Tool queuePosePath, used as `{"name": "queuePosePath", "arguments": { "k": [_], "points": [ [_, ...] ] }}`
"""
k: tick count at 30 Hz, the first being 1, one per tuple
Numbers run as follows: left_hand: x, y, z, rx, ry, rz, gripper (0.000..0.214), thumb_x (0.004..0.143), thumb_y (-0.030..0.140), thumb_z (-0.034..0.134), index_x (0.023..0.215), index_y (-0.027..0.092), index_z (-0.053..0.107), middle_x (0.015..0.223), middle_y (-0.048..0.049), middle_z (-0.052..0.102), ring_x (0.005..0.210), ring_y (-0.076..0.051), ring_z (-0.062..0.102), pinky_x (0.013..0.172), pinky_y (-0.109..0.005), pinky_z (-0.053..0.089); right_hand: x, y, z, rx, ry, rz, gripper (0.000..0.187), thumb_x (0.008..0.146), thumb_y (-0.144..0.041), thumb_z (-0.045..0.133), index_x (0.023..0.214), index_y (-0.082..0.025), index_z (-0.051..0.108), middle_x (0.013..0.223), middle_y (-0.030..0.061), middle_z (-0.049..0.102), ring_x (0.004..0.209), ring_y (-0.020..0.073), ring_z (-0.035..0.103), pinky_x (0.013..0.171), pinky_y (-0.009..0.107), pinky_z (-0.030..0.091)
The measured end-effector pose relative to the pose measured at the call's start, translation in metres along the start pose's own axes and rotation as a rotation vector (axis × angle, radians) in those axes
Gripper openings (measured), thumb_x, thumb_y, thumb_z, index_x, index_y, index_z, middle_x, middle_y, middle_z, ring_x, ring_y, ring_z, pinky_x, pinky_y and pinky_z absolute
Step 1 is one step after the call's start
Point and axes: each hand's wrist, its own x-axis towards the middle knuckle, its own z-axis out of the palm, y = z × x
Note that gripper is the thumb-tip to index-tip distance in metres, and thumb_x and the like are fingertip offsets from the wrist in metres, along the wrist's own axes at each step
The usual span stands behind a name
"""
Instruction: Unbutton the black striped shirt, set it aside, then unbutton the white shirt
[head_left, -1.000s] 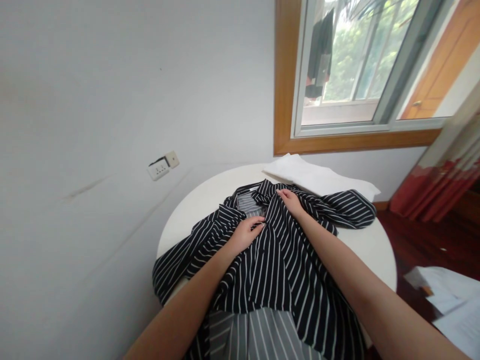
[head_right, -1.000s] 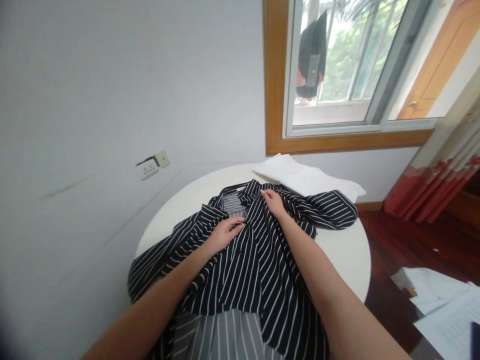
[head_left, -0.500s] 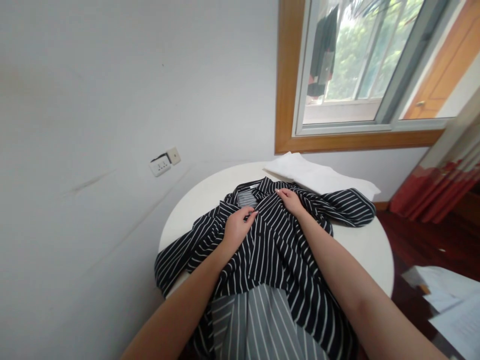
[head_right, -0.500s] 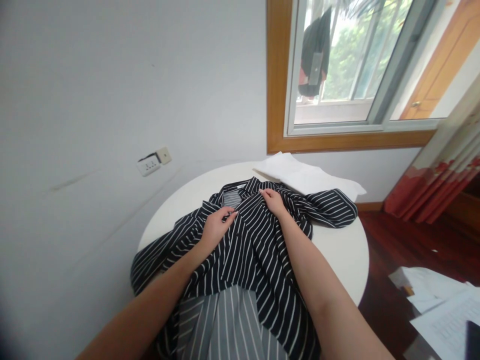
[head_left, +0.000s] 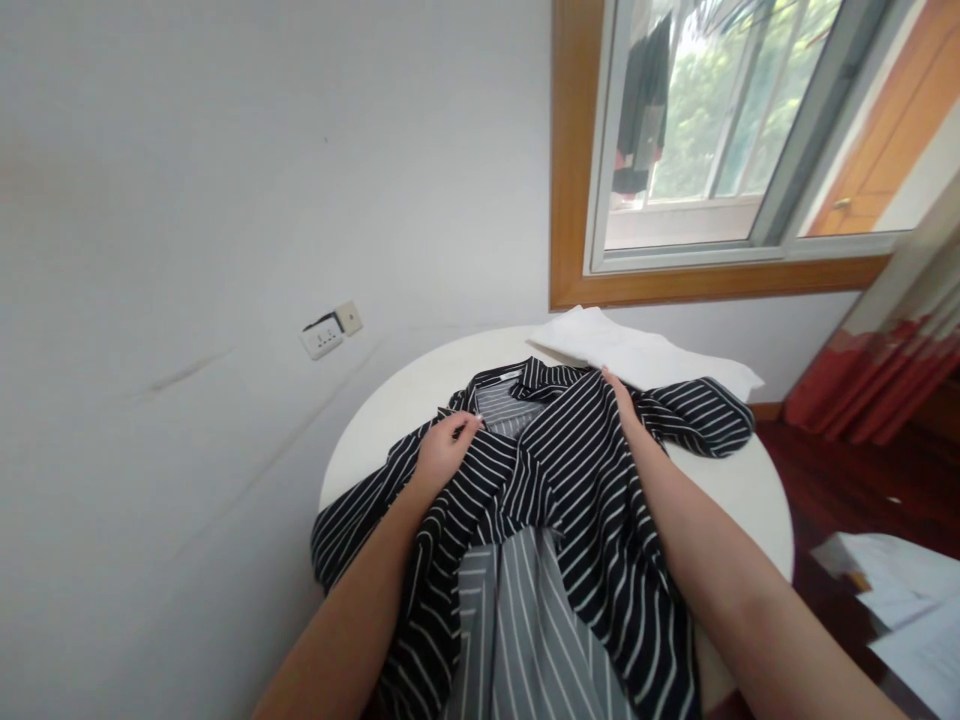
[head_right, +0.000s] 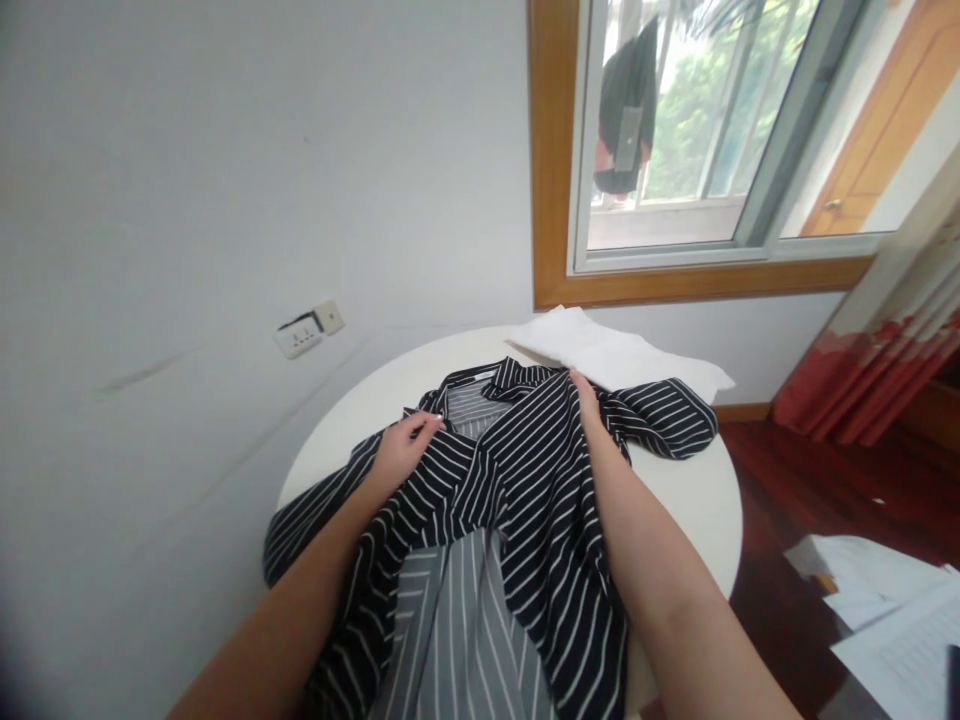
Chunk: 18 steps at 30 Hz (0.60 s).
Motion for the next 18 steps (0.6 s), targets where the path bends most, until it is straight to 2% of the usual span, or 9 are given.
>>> {"name": "queuePosePath", "arguments": {
  "k": [2, 5, 8, 10, 12, 15, 18],
  "points": [
    [-0.001, 0.011, 0.001, 0.099, -0.106, 0.146, 0.023, 0.089, 0.039, 0.053, 0.091, 0.022, 0.069, 0.101, -0.0048, 0.065, 0.099, -0.022, 0.058, 0.094, -0.037, 0.044, -0.001, -0.001, 0.001, 0.006, 0.015, 0.050, 0.033, 0.086, -0.038, 0.051, 0.103, -0.016, 0.067, 0.118, 0.0098, 0.065, 0.122, 0.0218, 0.053, 0.111, 0.039, 0.036],
    [-0.005, 0.034, 0.009, 0.164, -0.134, 0.315, 0.021, 0.087, 0.024, 0.054, 0.102, 0.024, 0.068, 0.120, -0.0068, 0.058, 0.116, -0.025, 0.049, 0.104, -0.044, 0.036, -0.006, -0.004, 0.004, 0.018, 0.021, 0.104, 0.029, 0.085, -0.035, 0.053, 0.104, -0.019, 0.069, 0.122, 0.0078, 0.064, 0.126, 0.0220, 0.051, 0.114, 0.038, 0.034],
    [-0.009, 0.048, 0.020, 0.065, -0.221, 0.300, 0.026, 0.090, 0.016, 0.044, 0.109, 0.021, 0.062, 0.111, -0.0071, 0.062, 0.107, -0.021, 0.054, 0.100, -0.039, 0.041, -0.007, -0.006, 0.003, 0.021, 0.023, 0.137, 0.027, 0.086, -0.028, 0.053, 0.106, -0.018, 0.068, 0.128, 0.0068, 0.060, 0.129, 0.0200, 0.048, 0.116, 0.035, 0.031],
    [-0.012, 0.049, 0.026, 0.008, -0.295, 0.243, 0.024, 0.091, 0.018, 0.043, 0.107, 0.019, 0.060, 0.101, -0.0064, 0.064, 0.096, -0.019, 0.058, 0.093, -0.037, 0.046, -0.007, -0.008, 0.001, 0.023, 0.025, 0.158, 0.029, 0.086, -0.025, 0.053, 0.110, -0.018, 0.067, 0.130, 0.0057, 0.060, 0.130, 0.0192, 0.047, 0.117, 0.035, 0.028],
    [-0.015, 0.045, 0.031, -0.029, -0.366, 0.241, 0.021, 0.092, 0.022, 0.044, 0.102, 0.018, 0.062, 0.096, -0.0060, 0.065, 0.092, -0.019, 0.059, 0.090, -0.036, 0.047, -0.007, -0.010, 0.001, 0.031, 0.029, 0.175, 0.032, 0.087, -0.025, 0.053, 0.116, -0.018, 0.065, 0.130, 0.0051, 0.060, 0.129, 0.0188, 0.048, 0.117, 0.036, 0.029],
    [-0.016, 0.040, 0.033, -0.104, -0.425, 0.302, 0.022, 0.094, 0.028, 0.045, 0.102, 0.018, 0.063, 0.100, -0.0070, 0.066, 0.097, -0.019, 0.059, 0.092, -0.035, 0.046, -0.009, -0.012, 0.002, 0.046, 0.032, 0.193, 0.037, 0.090, -0.026, 0.050, 0.123, -0.012, 0.060, 0.132, 0.0090, 0.058, 0.127, 0.0178, 0.049, 0.113, 0.031, 0.033],
    [-0.017, 0.042, 0.033, -0.172, -0.411, 0.308, 0.027, 0.093, 0.035, 0.048, 0.109, 0.019, 0.062, 0.105, -0.0074, 0.066, 0.101, -0.020, 0.059, 0.093, -0.034, 0.046, -0.010, -0.013, 0.004, 0.046, 0.031, 0.200, 0.041, 0.092, -0.023, 0.047, 0.126, -0.004, 0.056, 0.135, 0.0149, 0.054, 0.127, 0.0181, 0.048, 0.110, 0.027, 0.035]
  ]
}}
